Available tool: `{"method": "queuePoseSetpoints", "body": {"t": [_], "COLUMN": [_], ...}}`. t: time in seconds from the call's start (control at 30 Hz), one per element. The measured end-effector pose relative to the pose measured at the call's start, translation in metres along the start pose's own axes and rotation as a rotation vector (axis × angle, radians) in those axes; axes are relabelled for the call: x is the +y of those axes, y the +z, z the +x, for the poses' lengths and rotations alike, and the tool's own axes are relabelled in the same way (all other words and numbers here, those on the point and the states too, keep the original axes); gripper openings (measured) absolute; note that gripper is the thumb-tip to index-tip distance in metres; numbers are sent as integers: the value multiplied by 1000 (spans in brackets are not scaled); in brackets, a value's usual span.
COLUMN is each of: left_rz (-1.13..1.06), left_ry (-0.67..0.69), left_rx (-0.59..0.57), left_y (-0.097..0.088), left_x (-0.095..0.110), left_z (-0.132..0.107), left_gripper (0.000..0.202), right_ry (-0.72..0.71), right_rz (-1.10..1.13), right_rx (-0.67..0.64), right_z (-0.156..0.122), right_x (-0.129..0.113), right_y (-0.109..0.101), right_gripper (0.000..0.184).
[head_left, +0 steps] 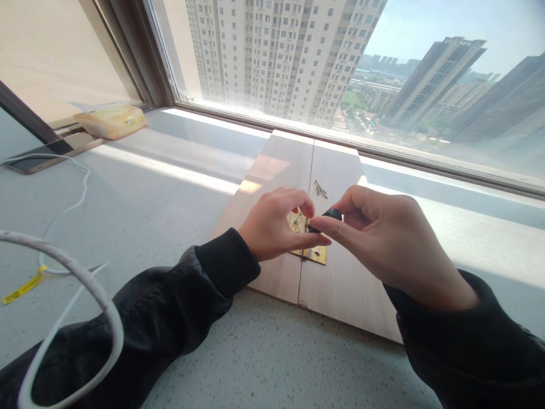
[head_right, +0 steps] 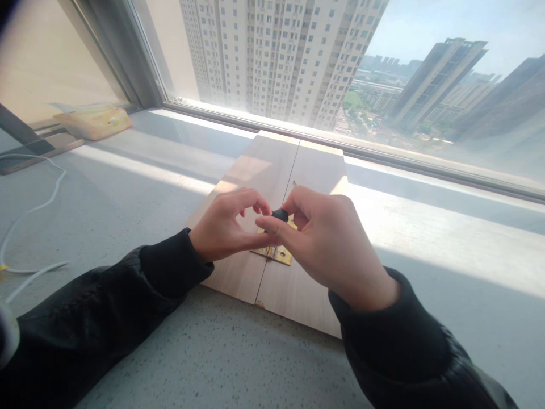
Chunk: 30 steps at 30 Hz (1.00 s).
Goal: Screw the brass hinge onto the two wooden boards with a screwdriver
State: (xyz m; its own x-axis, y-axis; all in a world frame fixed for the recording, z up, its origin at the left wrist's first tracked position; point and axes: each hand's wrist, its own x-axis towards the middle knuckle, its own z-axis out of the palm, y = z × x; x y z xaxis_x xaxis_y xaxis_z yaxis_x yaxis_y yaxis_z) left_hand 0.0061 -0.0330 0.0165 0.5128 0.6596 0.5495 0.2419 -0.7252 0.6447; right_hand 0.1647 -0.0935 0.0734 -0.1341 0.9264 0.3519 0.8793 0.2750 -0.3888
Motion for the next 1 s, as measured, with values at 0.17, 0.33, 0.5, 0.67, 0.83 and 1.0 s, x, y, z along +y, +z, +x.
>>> {"method": "queuePoseSetpoints", "body": {"t": [0.17,0.33,0.5,0.67,0.83,1.0], "left_rz": [11,-80,-214,-112,-58,-132], "left_ry": [54,48,91,0,58,47], "left_rx": [28,-97,-210,-99,41,-85], "left_y": [-1,-5,-3,0,2,-2], "left_x": [1,-1,-4,0,4,0], "left_z": [1,2,0,-1,0,0], "left_gripper": [19,20,14,41,20,17], "right_ry": [-38,-75,10,-7,-43,-48], "right_rz": [-64,142,175,41,-38,69], "right_rx": [76,-104,-173,-66,45,-82], "right_z": [0,-3,-5,-3,0,-1], "right_x": [-1,6,11,4,-2,2], "right_y": [7,-1,-9,-2,6,-3], "right_gripper": [31,30,23,27,39,29]}}
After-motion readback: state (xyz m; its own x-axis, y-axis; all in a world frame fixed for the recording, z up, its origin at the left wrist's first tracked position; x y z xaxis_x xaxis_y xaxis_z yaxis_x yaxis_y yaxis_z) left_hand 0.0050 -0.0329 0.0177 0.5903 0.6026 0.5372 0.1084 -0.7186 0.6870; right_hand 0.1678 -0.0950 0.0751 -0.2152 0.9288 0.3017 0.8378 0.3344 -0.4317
